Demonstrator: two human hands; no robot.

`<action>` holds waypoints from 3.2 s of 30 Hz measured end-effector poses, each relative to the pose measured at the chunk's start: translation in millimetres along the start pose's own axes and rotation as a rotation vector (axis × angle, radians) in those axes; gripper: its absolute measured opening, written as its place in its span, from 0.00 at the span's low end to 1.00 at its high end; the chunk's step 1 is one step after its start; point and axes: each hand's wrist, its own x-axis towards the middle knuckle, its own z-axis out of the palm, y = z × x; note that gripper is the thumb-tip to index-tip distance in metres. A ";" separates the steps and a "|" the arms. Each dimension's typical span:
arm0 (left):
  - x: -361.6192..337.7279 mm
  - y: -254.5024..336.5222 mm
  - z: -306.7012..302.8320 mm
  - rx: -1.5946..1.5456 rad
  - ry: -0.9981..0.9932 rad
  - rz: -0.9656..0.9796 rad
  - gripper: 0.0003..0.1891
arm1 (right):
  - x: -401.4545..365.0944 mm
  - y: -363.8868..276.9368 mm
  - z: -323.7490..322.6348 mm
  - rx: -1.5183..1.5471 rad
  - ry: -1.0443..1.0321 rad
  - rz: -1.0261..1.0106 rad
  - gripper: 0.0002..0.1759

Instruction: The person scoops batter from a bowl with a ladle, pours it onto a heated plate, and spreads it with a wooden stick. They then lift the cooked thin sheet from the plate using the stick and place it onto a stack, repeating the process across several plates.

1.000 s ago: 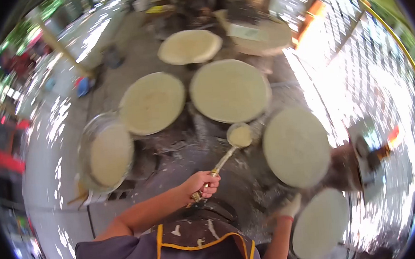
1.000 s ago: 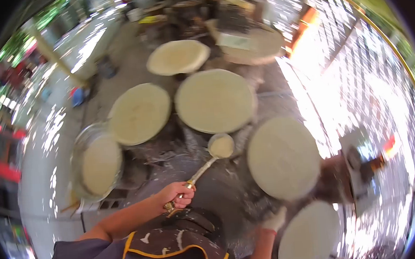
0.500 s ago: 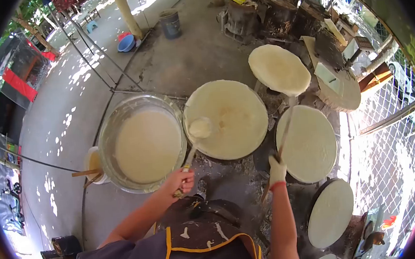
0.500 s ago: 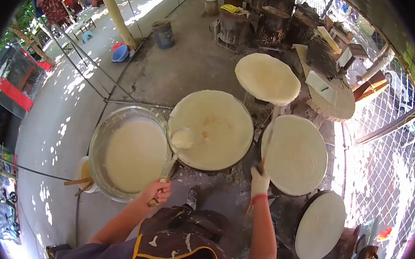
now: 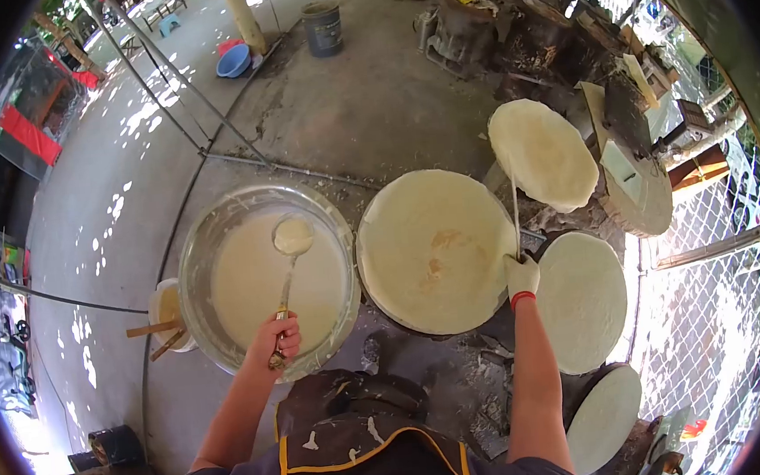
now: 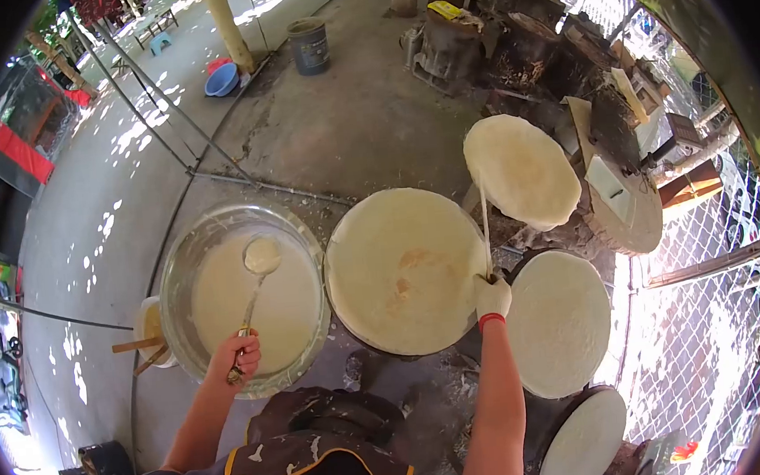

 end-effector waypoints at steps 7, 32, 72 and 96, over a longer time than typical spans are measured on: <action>-6.5 -6.3 14.7 -0.013 -0.028 0.060 0.06 | -52.2 -107.8 -55.2 0.614 -0.029 0.120 0.11; -16.0 -170.2 188.2 0.031 -0.225 -0.188 0.08 | -19.3 239.7 -307.7 0.002 0.471 0.485 0.19; -3.6 -90.5 110.4 0.012 -0.204 -0.171 0.08 | -55.0 34.4 -291.1 0.417 0.497 0.119 0.10; 10.0 -74.4 92.8 -0.250 0.091 0.110 0.05 | 152.6 -297.0 -285.9 -0.428 0.044 -0.931 0.12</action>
